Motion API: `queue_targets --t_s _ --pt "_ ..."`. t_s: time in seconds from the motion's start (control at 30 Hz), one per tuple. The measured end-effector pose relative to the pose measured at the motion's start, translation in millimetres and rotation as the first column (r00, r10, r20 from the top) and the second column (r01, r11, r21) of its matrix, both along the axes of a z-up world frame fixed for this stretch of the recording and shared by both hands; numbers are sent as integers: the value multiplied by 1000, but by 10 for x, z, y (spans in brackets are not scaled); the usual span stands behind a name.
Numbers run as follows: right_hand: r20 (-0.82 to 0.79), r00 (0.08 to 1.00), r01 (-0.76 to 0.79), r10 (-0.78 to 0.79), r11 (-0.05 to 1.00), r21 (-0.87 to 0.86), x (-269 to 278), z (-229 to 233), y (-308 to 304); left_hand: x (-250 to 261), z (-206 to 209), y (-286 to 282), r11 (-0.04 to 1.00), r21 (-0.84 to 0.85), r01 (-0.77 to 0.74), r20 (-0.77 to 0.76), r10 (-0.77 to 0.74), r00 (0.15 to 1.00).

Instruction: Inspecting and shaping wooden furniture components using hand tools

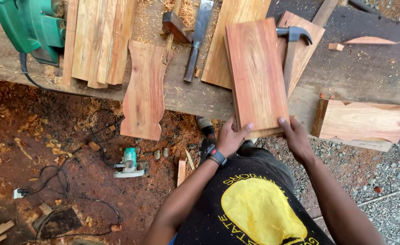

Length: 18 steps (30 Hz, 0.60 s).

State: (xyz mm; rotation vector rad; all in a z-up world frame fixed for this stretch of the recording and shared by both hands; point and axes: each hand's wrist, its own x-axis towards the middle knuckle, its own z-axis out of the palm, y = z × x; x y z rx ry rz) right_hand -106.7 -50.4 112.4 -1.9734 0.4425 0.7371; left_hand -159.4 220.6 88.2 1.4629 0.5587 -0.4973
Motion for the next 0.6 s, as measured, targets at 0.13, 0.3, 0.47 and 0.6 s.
queue_targets --t_s 0.13,0.3,0.47,0.6 --pt "-75 966 255 -246 957 139 -295 -36 356 -193 -335 151 997 -54 -49 27 51 998" --pt "-2 932 350 -362 900 261 113 -1419 503 607 -57 728 989 0 -145 45 145 988" --pt "339 939 -52 52 999 -11 804 -160 1345 1358 -211 1231 745 636 -204 269 34 963" --pt "493 844 -72 210 956 -283 678 -93 706 996 140 1155 669 695 -264 334 24 942"
